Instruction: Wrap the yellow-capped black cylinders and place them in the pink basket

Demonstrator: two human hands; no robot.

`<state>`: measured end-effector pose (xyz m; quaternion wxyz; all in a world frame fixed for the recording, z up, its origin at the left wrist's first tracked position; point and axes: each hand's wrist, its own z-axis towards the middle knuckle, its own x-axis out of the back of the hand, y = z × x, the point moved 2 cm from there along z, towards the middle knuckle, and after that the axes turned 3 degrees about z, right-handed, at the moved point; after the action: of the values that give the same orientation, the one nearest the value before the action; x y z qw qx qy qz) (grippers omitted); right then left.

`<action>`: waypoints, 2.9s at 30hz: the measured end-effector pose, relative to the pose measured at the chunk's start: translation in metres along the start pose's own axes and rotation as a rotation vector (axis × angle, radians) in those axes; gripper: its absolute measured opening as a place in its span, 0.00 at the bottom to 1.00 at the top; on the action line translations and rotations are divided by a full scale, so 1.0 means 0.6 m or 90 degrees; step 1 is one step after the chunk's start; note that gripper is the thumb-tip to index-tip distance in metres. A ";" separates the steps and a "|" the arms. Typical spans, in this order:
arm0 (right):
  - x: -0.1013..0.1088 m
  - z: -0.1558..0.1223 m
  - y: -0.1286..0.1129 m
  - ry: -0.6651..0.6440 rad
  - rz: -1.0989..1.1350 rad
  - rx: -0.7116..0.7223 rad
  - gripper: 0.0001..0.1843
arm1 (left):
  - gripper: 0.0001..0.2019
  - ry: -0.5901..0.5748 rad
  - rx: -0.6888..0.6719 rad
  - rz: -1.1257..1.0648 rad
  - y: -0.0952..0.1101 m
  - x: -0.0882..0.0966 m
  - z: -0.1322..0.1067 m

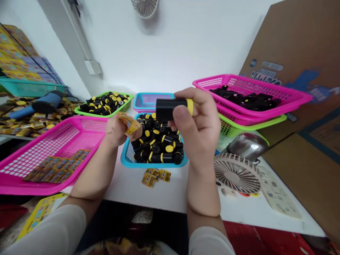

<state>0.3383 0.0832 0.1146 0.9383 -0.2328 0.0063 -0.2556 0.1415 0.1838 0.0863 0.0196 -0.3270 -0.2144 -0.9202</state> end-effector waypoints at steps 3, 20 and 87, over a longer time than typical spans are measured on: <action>-0.005 -0.009 -0.013 -0.085 -0.039 -0.018 0.23 | 0.44 -0.120 -0.068 -0.101 0.005 0.005 0.003; -0.043 -0.009 -0.002 -0.117 0.352 -0.125 0.10 | 0.40 -0.279 -0.075 -0.387 -0.010 0.000 0.000; -0.029 0.006 0.021 -0.282 0.164 0.001 0.21 | 0.20 -0.062 -0.083 -0.043 0.027 0.057 -0.004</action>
<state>0.3299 0.1031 0.1105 0.9419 -0.2794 -0.1697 -0.0770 0.1159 0.1716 0.1117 -0.0431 -0.3645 -0.1652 -0.9154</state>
